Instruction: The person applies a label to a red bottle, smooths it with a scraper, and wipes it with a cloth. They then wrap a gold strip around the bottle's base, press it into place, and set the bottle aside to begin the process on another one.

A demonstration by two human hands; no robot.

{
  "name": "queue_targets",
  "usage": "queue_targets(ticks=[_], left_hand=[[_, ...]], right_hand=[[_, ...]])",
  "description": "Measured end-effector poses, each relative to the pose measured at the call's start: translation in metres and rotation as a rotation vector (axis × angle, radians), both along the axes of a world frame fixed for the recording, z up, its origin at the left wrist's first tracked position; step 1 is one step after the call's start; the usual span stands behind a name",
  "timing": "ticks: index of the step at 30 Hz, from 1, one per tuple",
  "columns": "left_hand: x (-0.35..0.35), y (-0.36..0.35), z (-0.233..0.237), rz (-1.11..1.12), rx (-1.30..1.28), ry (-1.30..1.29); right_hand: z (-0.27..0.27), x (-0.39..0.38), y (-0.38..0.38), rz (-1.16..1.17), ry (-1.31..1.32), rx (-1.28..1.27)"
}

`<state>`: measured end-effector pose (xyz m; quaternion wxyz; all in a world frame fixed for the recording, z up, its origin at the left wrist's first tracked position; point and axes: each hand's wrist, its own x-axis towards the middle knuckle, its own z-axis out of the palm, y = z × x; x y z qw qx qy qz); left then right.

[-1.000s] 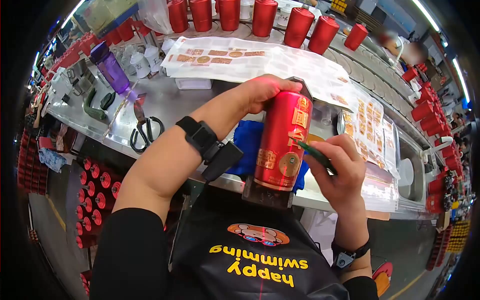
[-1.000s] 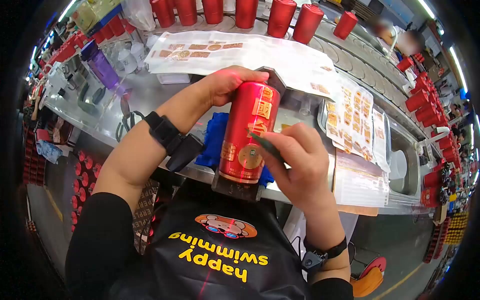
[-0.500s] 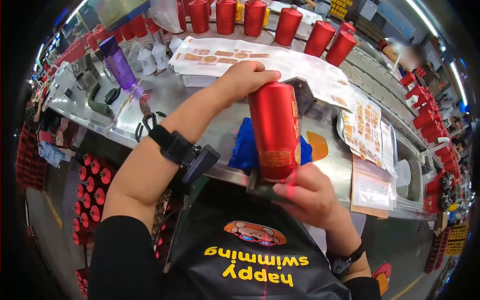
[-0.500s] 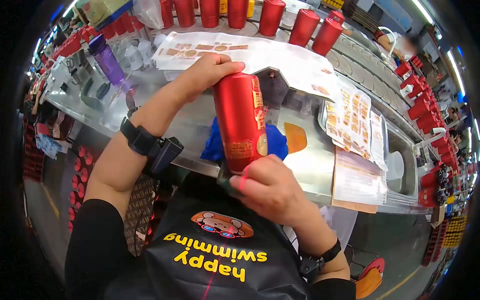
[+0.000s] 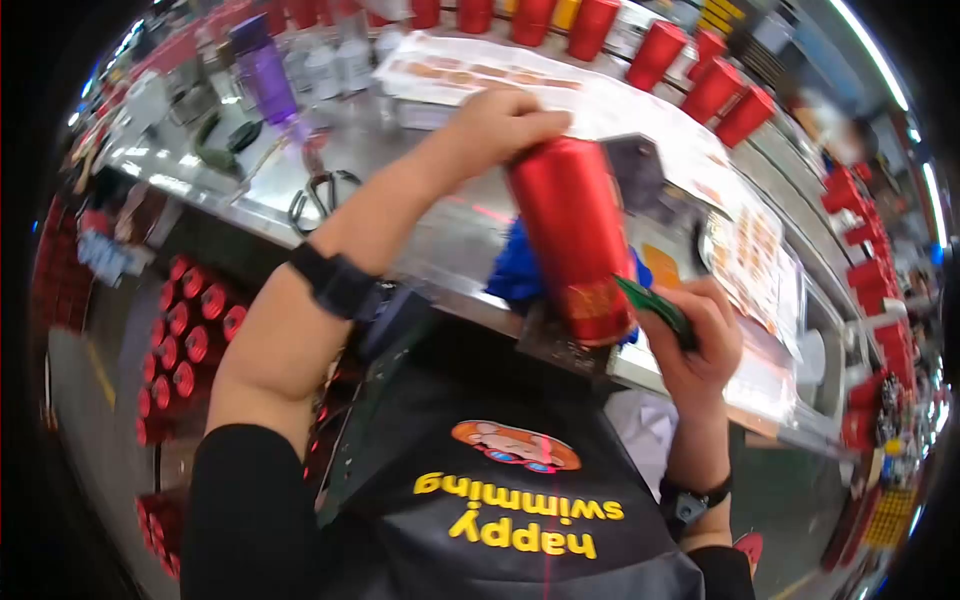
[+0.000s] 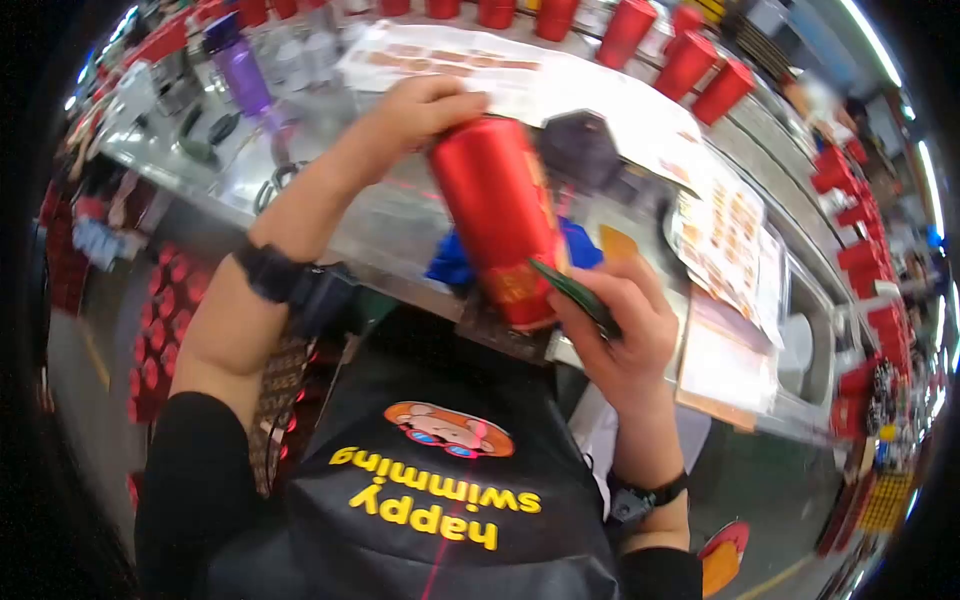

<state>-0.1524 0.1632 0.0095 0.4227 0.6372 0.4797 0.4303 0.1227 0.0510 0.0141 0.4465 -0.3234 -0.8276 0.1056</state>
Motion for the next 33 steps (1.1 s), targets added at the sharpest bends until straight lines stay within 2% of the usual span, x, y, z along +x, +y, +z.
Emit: queue_targets(ticks=[5, 8, 11, 12, 14, 16, 17, 19, 23, 25, 26, 27, 29, 30, 31, 33], left_hand=[[-0.01, -0.007, 0.0, 0.044, -0.14, -0.069], [-0.011, -0.001, -0.001, 0.03, -0.165, -0.058], [-0.006, -0.003, -0.006, 0.033, -0.097, -0.082], [-0.008, -0.006, -0.007, 0.065, -0.055, -0.088], [0.0, -0.024, 0.0, 0.103, 0.061, -0.06], [0.009, -0.063, 0.022, 0.21, 0.242, 0.12], [0.012, -0.078, 0.02, 0.259, 0.697, 0.124], [0.003, -0.118, 0.042, 0.348, 0.94, 0.179], [-0.05, -0.2, 0.06, 0.519, 0.759, 0.266], [-0.087, -0.248, 0.071, 0.654, 0.593, 0.397], [-0.102, -0.271, 0.072, 0.726, 0.503, 0.451], [-0.115, -0.296, 0.066, 0.846, 0.46, 0.427], [-0.147, -0.325, 0.042, 0.958, 0.336, 0.618], [-0.17, -0.334, 0.015, 1.03, 0.385, 0.712], [-0.182, -0.344, -0.003, 1.105, 0.247, 0.795], [-0.217, -0.359, -0.055, 1.156, 0.139, 0.926]], right_hand=[[-0.02, 0.001, -0.005, -0.095, 0.001, 0.039], [-0.013, 0.009, -0.02, 0.177, -0.244, 0.065], [-0.012, 0.012, -0.029, 0.258, -0.189, -0.073], [-0.007, 0.016, -0.03, 0.199, -0.15, -0.12], [-0.003, 0.028, -0.029, 0.129, -0.036, -0.113], [-0.002, 0.034, -0.021, 0.129, 0.067, -0.071], [-0.006, 0.036, -0.017, 0.127, 0.138, -0.062], [-0.006, 0.033, -0.002, 0.165, 0.208, -0.015], [-0.001, 0.016, 0.021, 0.258, 0.307, -0.097], [0.002, 0.005, 0.028, 0.237, 0.288, -0.115], [-0.008, 0.004, 0.034, 0.167, 0.382, -0.112], [-0.01, 0.001, 0.034, 0.174, 0.392, -0.108], [-0.005, -0.006, 0.04, 0.267, 0.334, -0.115], [0.0, -0.012, 0.043, 0.352, 0.262, -0.13], [-0.001, -0.017, 0.043, 0.339, 0.245, -0.134], [0.0, -0.028, 0.042, 0.308, 0.205, -0.142]])
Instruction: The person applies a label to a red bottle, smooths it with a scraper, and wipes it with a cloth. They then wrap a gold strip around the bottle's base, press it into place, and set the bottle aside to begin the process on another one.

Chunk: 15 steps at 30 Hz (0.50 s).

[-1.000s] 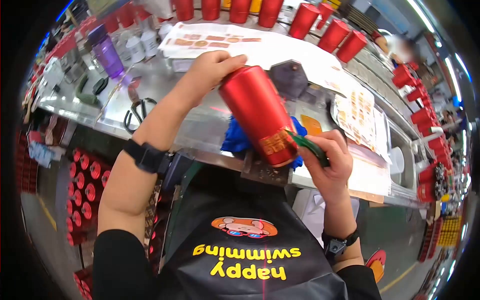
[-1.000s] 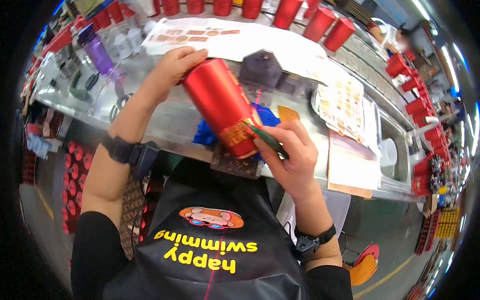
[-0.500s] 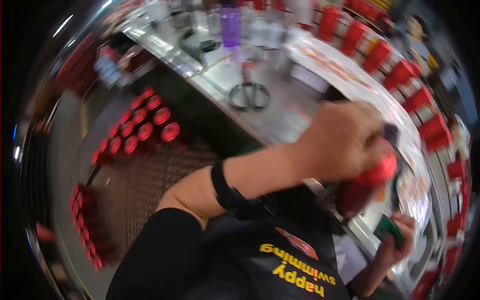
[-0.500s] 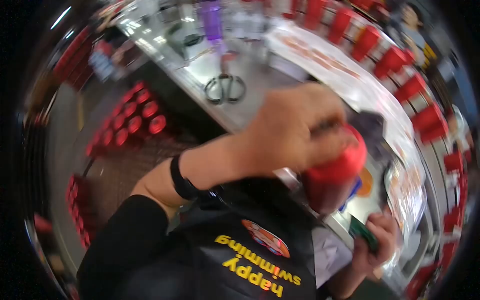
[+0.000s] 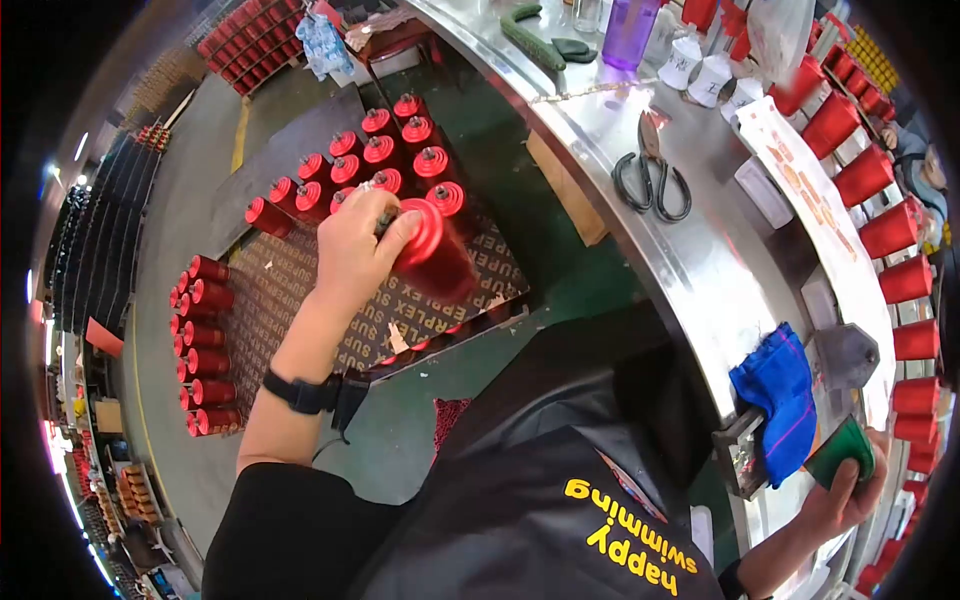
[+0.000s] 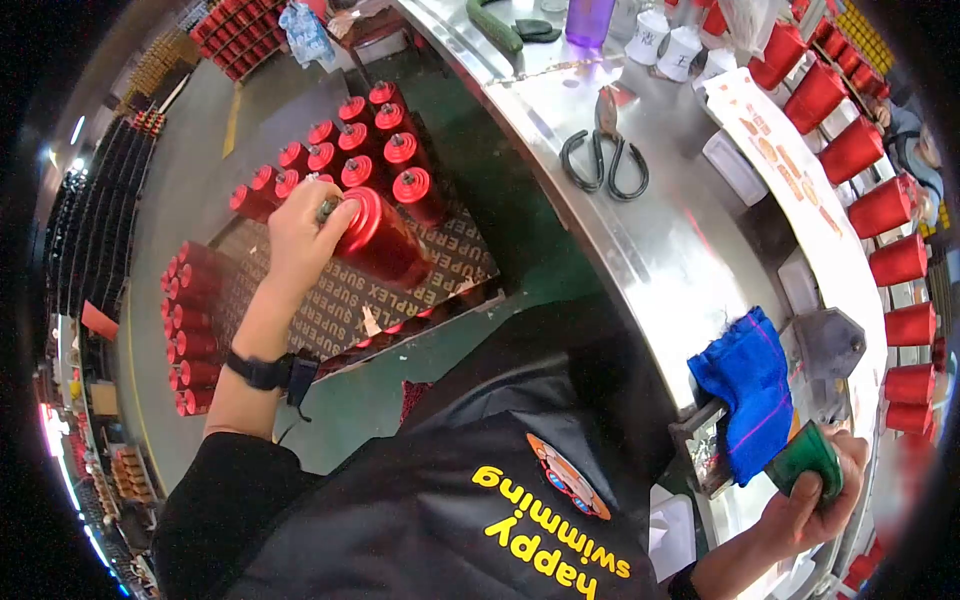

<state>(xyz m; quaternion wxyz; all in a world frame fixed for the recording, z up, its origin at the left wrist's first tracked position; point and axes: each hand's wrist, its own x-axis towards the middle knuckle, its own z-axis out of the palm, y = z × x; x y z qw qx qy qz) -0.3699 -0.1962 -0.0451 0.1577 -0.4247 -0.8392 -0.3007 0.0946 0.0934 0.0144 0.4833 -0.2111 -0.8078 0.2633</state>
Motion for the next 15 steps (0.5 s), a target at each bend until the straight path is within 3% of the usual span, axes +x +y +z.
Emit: queue_targets(ticks=[7, 15], left_hand=[[-0.135, -0.03, -0.175, 0.354, -0.212, -0.069], [-0.176, -0.01, -0.222, 0.521, -0.489, -0.133]], right_hand=[[-0.008, -0.008, 0.005, -0.175, -0.017, -0.109], [-0.01, 0.014, 0.017, -0.294, -0.11, -0.165]])
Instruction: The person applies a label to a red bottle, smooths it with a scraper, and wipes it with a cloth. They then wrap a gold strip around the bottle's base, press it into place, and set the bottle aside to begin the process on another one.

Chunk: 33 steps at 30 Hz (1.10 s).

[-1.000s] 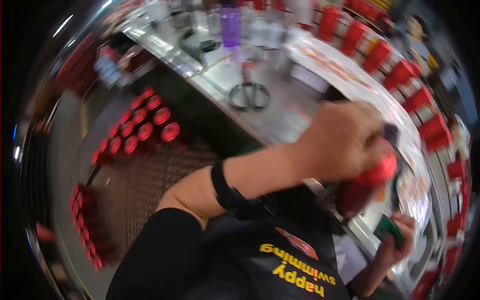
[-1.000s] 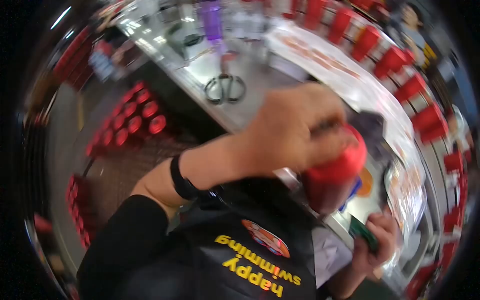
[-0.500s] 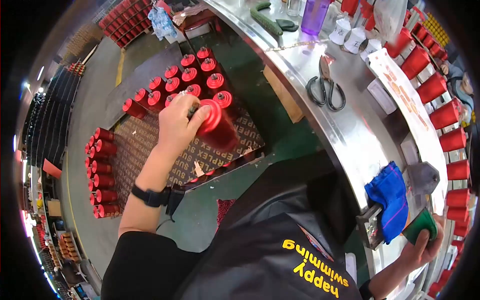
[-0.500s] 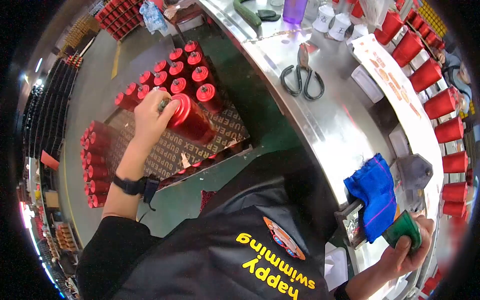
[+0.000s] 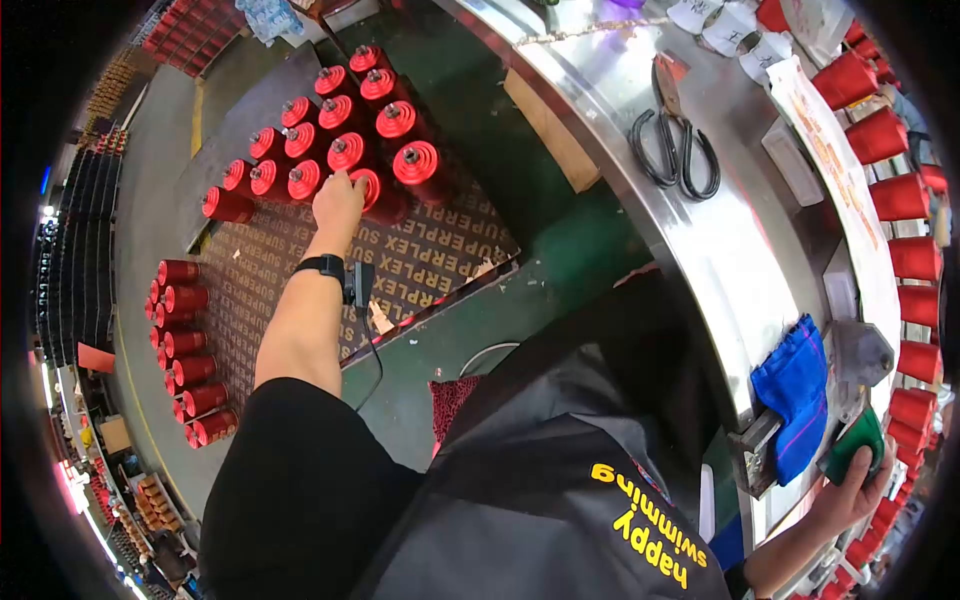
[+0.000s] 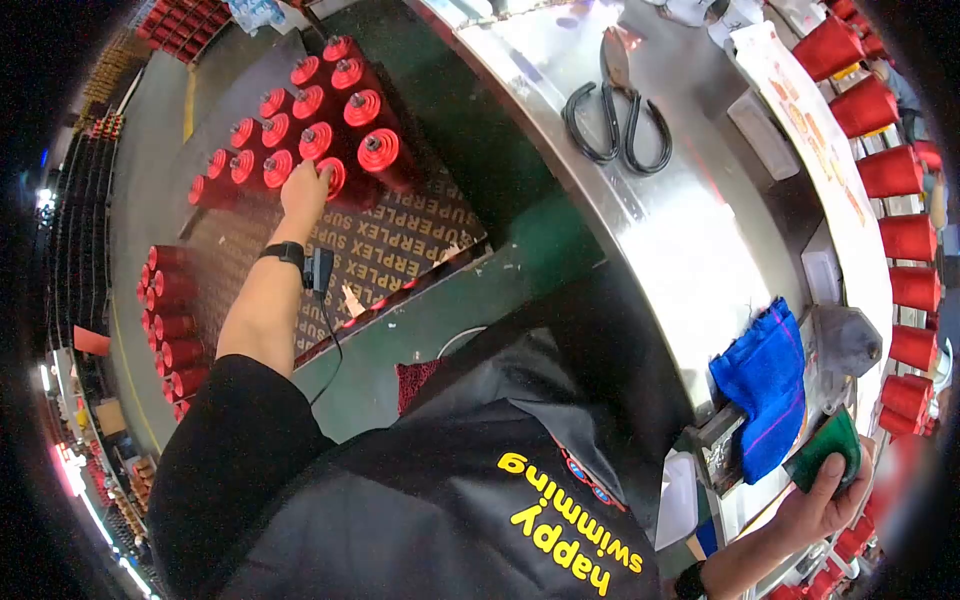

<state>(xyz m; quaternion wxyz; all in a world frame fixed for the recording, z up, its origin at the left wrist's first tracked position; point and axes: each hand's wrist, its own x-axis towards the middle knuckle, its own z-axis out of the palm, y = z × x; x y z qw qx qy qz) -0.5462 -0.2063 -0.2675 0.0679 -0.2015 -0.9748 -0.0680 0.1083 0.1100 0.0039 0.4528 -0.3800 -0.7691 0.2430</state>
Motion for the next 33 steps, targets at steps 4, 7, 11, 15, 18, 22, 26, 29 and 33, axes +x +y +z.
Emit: queue_targets(ticks=[4, 7, 11, 15, 18, 22, 26, 29, 33], left_hand=[[-0.006, 0.002, 0.001, 0.009, -0.04, -0.037], [-0.013, -0.002, -0.006, -0.048, 0.039, -0.064], [-0.028, -0.012, -0.02, -0.167, 0.153, -0.123], [-0.024, -0.008, -0.008, -0.088, 0.07, -0.156], [-0.03, -0.005, -0.011, -0.065, 0.024, -0.145], [-0.024, 0.001, -0.007, -0.01, -0.019, -0.175], [-0.027, -0.007, -0.02, -0.119, 0.063, -0.135], [-0.023, -0.008, -0.02, -0.097, 0.098, -0.135], [-0.003, -0.017, -0.003, -0.123, 0.157, -0.096]], right_hand=[[-0.003, 0.007, 0.005, -0.09, 0.09, -0.098], [-0.004, 0.007, 0.009, -0.064, 0.08, -0.096], [-0.007, 0.013, 0.01, -0.089, 0.129, -0.113], [-0.011, 0.027, 0.012, -0.112, 0.182, -0.128], [-0.012, 0.033, 0.01, -0.127, 0.205, -0.14], [-0.015, 0.038, 0.009, -0.153, 0.182, -0.14], [-0.019, 0.043, 0.012, -0.151, 0.169, -0.155], [-0.019, 0.044, 0.016, -0.106, 0.155, -0.214], [-0.008, 0.011, 0.002, 0.075, 0.168, -0.293]])
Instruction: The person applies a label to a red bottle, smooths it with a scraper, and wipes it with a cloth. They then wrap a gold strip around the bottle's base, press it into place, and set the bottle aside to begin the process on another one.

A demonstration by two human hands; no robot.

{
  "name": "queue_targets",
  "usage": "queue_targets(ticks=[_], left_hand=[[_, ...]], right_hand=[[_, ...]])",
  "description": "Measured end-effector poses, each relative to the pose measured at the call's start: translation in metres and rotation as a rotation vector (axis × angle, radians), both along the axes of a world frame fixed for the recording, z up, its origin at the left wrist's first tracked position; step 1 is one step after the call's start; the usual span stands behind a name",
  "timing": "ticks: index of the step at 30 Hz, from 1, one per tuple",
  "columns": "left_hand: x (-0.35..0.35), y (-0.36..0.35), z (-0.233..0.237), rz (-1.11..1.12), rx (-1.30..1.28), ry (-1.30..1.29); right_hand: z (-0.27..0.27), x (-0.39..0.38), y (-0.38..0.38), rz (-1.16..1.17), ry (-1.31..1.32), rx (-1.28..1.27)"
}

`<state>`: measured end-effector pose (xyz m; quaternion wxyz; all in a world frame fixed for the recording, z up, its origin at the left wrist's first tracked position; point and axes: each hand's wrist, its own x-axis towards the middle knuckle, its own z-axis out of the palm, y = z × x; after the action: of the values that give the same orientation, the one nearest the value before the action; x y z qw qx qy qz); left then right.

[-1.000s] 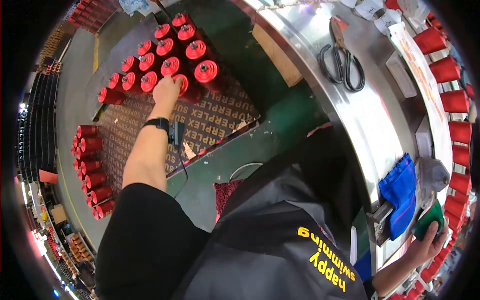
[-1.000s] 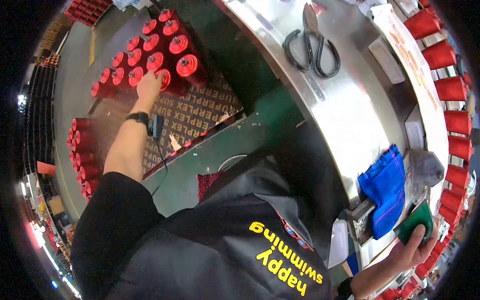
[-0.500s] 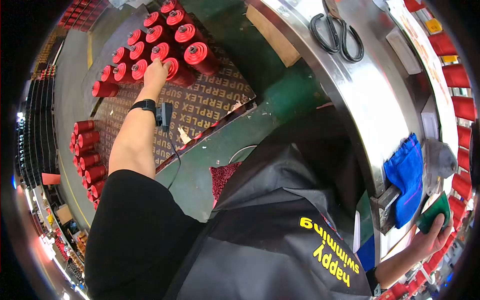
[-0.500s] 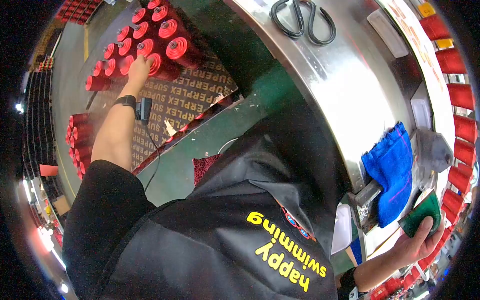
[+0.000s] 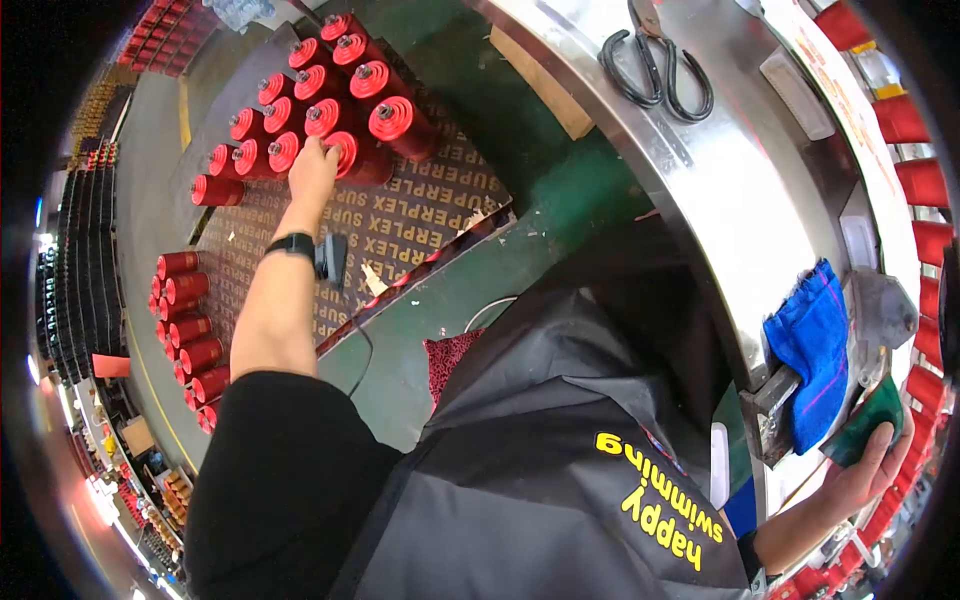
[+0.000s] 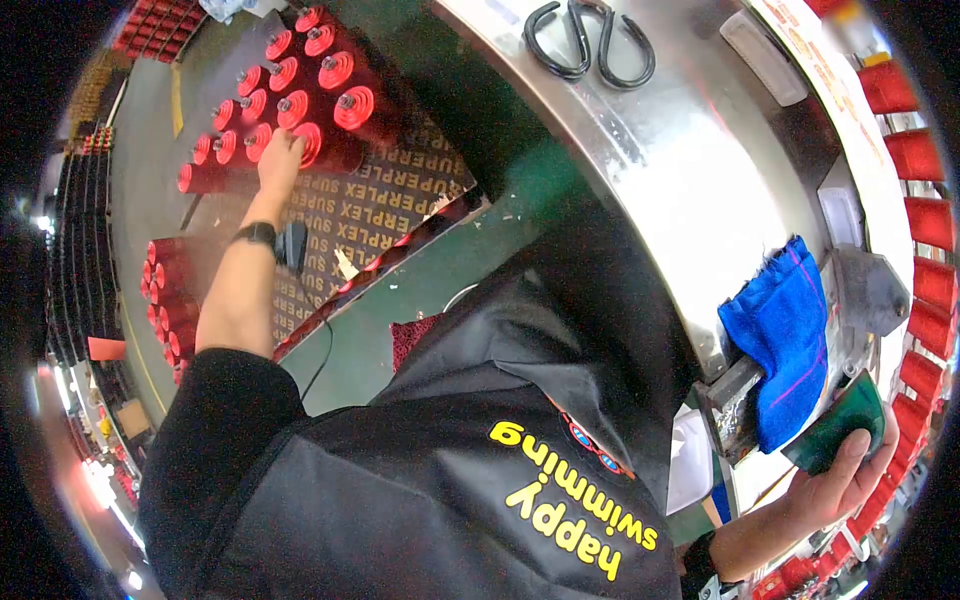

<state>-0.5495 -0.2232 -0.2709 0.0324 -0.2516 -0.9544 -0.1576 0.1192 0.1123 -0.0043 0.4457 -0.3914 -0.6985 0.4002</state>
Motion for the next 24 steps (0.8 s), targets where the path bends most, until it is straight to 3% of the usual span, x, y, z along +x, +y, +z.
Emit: queue_targets(ticks=[6, 8, 10, 11, 12, 15, 19, 21, 24], left_hand=[[0.078, -0.008, 0.123, -0.099, 0.197, 0.139], [0.099, -0.008, 0.166, -0.118, 0.289, 0.133], [0.113, -0.009, 0.199, -0.06, 0.491, -0.065], [0.117, -0.007, 0.211, -0.043, 0.599, -0.165], [0.12, -0.005, 0.22, -0.068, 0.735, -0.273], [0.136, 0.013, 0.239, -0.157, 1.078, -0.59], [0.166, 0.058, 0.254, -0.257, 1.222, -0.751], [0.179, 0.076, 0.256, -0.287, 1.227, -0.788], [0.186, 0.09, 0.253, -0.345, 1.168, -0.784]], right_hand=[[0.008, -0.064, -0.024, 0.398, -0.145, 0.009], [0.017, -0.108, -0.045, 0.588, -0.061, -0.183], [0.006, -0.136, -0.06, 0.679, -0.008, -0.327], [-0.003, -0.15, -0.055, 0.835, -0.09, -0.308], [-0.013, -0.161, -0.051, 0.982, -0.179, -0.287], [-0.038, -0.188, -0.06, 1.063, -0.195, -0.397], [-0.044, -0.201, -0.07, 1.057, -0.219, -0.462], [-0.043, -0.199, -0.073, 1.085, -0.162, -0.328], [-0.039, -0.191, -0.076, 1.085, -0.09, -0.415]])
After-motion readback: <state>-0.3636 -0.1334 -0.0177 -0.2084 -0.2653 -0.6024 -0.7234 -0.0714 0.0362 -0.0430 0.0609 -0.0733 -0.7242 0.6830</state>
